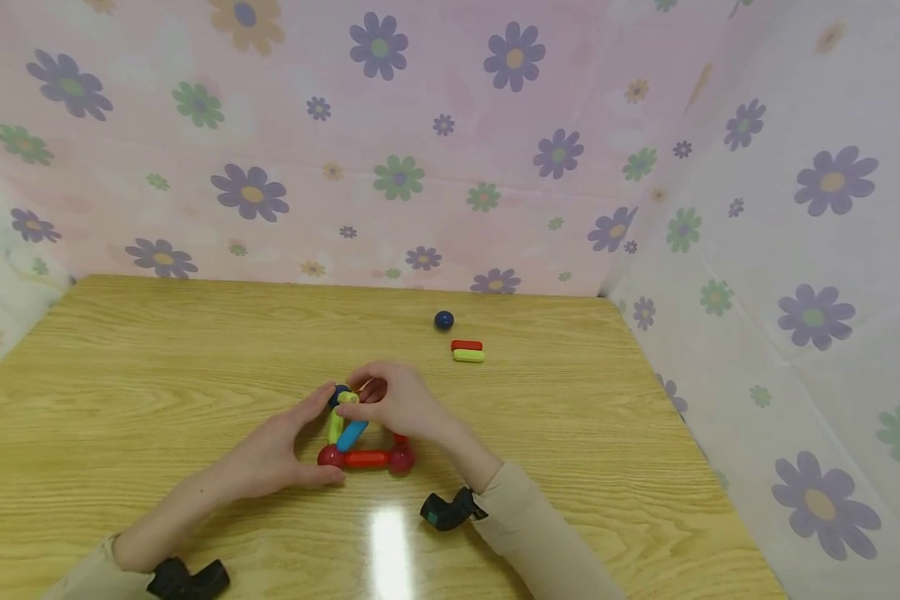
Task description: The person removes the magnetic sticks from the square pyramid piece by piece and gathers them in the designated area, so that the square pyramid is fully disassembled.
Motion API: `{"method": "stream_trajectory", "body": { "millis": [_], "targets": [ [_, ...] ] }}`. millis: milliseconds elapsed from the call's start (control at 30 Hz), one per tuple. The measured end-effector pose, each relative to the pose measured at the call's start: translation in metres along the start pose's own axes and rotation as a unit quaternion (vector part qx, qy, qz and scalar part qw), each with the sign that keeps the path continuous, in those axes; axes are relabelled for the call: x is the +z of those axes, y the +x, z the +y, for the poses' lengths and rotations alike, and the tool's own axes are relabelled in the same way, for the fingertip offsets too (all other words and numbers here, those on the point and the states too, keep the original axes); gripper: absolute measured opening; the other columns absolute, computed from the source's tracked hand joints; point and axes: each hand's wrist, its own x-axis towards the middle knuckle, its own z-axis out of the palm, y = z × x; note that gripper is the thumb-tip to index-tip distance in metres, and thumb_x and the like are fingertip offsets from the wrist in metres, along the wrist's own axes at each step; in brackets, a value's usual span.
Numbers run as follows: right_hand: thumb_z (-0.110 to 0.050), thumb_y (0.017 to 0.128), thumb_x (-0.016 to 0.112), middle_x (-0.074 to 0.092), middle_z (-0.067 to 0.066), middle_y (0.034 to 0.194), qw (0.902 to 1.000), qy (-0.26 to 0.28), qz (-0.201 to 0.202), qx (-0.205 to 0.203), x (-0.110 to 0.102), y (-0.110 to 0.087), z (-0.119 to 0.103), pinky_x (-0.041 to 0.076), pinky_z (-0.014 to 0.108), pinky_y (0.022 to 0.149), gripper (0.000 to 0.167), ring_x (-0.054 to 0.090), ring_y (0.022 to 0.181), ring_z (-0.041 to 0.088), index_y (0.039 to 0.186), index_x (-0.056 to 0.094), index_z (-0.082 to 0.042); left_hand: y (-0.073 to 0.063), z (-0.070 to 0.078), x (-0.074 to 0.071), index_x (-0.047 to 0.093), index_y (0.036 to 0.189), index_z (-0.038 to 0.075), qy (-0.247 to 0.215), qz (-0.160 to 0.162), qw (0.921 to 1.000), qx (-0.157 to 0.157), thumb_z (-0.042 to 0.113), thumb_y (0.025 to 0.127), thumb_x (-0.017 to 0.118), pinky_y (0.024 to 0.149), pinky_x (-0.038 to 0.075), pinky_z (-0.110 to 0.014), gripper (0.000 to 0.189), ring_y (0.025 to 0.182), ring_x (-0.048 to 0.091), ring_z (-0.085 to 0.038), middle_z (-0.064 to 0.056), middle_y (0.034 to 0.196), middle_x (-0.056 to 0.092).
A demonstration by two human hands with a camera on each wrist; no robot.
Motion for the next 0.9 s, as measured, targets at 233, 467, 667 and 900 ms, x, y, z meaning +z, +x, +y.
{"method": "stream_trajectory", "body": {
  "millis": [233,467,667,900],
  "targets": [
    [-0.027,0.09,0.076,0.071,-0.001,0.109,0.9999,0.004,-0.006,0.008,0.0009,-0.0014,0.0001,0.056,0.025,0.082,0.036,0.067,0.091,0.01,0.119,0.069,-0.009,0.0003,-0.0007,0.0002,0.016,0.161,0.01,-0.002,-0.001,1.0,0.0,0.054,0.075,0.084,0.115,0.031,-0.06,0.118,0.15,0.026,-0.037,-0.009,0.166,0.019],
    [-0.027,0.09,0.076,0.071,-0.001,0.111,0.9998,0.01,0.0,0.017,0.0009,-0.0014,0.0007,0.056,0.026,0.083,0.034,0.066,0.093,0.01,0.119,0.07,-0.01,-0.0004,-0.0001,-0.0005,0.016,0.161,0.01,-0.001,-0.002,1.0,-0.002,0.055,0.075,0.083,0.116,0.03,-0.06,0.118,0.15,0.025,-0.037,-0.008,0.167,0.018],
    [-0.027,0.092,0.074,0.071,0.0,0.112,0.9991,0.017,0.008,0.039,-0.0007,-0.0031,0.0001,0.055,0.027,0.086,0.03,0.066,0.095,0.013,0.117,0.071,-0.012,0.0002,-0.0002,-0.0004,0.017,0.161,0.01,-0.001,-0.002,1.0,0.0,0.055,0.074,0.084,0.116,0.03,-0.061,0.118,0.15,0.025,-0.037,-0.008,0.167,0.018],
    [-0.028,0.093,0.073,0.071,0.0,0.114,0.9989,0.015,0.012,0.044,-0.0028,-0.0052,-0.0005,0.055,0.027,0.086,0.029,0.066,0.097,0.013,0.117,0.072,-0.013,0.0001,-0.0003,0.0001,0.018,0.161,0.01,0.002,-0.001,1.0,-0.002,0.056,0.074,0.083,0.116,0.031,-0.06,0.118,0.15,0.025,-0.036,-0.007,0.167,0.018]
  ]
}}
